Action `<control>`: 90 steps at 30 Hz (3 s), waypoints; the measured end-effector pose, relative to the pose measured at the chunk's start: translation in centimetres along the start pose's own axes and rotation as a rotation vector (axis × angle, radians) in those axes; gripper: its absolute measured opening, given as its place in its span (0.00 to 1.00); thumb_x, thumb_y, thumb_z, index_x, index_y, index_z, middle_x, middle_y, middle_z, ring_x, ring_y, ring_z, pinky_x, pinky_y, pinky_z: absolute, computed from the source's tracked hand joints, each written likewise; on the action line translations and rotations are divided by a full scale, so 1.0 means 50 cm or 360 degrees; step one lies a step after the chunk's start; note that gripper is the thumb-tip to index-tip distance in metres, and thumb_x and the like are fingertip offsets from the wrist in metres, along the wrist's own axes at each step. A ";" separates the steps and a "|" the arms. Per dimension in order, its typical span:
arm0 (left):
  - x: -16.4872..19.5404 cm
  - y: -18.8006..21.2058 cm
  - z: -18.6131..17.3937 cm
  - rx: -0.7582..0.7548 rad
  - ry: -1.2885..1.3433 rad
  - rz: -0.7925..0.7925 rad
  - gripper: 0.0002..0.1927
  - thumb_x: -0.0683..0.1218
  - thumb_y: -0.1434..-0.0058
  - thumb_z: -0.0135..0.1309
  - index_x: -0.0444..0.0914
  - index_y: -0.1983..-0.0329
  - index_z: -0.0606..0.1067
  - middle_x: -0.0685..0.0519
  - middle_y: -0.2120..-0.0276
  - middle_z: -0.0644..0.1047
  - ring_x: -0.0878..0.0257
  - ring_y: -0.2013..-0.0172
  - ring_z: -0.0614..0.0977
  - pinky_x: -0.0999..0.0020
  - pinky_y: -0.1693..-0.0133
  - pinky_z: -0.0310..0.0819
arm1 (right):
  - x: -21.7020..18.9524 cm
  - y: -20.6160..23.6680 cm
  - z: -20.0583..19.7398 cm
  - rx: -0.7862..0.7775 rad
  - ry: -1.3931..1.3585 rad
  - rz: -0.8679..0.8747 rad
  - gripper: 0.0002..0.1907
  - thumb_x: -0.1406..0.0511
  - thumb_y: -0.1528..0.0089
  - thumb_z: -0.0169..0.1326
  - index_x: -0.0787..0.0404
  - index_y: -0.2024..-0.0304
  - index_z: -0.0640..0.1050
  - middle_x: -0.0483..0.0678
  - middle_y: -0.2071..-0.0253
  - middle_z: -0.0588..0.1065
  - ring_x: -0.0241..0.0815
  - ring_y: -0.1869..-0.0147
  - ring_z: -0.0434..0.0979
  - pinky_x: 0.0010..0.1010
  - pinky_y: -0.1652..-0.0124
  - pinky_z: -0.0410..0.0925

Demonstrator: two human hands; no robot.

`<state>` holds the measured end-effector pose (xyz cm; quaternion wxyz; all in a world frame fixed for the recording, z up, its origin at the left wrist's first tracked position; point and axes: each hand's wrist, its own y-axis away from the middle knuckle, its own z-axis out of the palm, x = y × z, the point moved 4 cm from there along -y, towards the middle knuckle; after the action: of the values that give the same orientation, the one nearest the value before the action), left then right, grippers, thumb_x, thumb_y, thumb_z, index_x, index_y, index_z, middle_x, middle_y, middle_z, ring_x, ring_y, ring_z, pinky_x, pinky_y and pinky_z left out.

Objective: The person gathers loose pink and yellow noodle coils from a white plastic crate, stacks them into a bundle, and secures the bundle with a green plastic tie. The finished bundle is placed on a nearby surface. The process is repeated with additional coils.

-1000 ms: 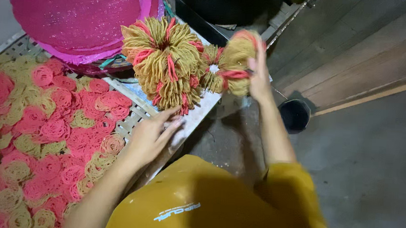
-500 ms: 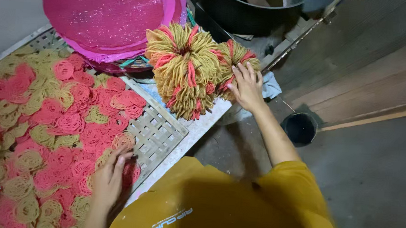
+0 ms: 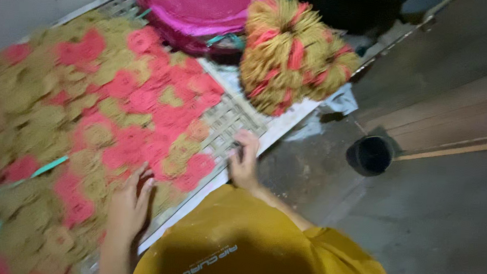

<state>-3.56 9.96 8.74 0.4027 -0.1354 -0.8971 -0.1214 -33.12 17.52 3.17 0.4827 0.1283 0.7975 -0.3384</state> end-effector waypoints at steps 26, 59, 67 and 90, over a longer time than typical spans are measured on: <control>-0.776 0.611 -0.797 0.1132 -0.0227 -0.0079 0.16 0.44 0.34 0.56 0.38 0.43 0.77 0.45 0.46 0.79 0.47 0.47 0.79 0.55 0.44 0.72 | -0.789 0.444 1.013 -0.1196 0.0251 -0.0781 0.10 0.70 0.35 0.55 0.58 0.51 0.82 0.52 0.55 0.76 0.55 0.47 0.74 0.42 0.47 0.67; -0.895 0.517 -0.652 0.0240 0.1375 -0.0011 0.19 0.52 0.21 0.43 0.36 0.58 0.79 0.57 0.72 0.75 0.67 0.70 0.74 0.76 0.67 0.69 | -0.710 0.714 1.103 -0.1822 -0.0499 0.0303 0.11 0.66 0.30 0.51 0.66 0.52 0.80 0.41 0.66 0.76 0.31 0.64 0.73 0.24 0.63 0.68; -0.961 0.609 -0.843 0.0557 0.0949 -0.0234 0.19 0.48 0.24 0.34 0.43 0.43 0.75 0.53 0.52 0.79 0.65 0.57 0.81 0.71 0.61 0.82 | -0.801 0.686 1.183 -0.2020 -0.1176 0.1104 0.09 0.68 0.31 0.47 0.65 0.54 0.78 0.49 0.67 0.77 0.37 0.67 0.76 0.25 0.67 0.67; -0.874 0.375 -1.264 0.0701 0.0367 -0.0297 0.12 0.55 0.32 0.51 0.50 0.49 0.77 0.58 0.53 0.81 0.63 0.53 0.82 0.61 0.50 0.74 | -1.014 0.489 1.315 -0.1714 -0.1086 0.0239 0.06 0.69 0.32 0.61 0.60 0.64 0.78 0.38 0.70 0.74 0.28 0.69 0.69 0.22 0.69 0.62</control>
<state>74.32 0.45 18.61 0.5090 0.0536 -0.8587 0.0255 50.20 -1.89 16.40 0.7286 -0.1916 0.6461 0.1224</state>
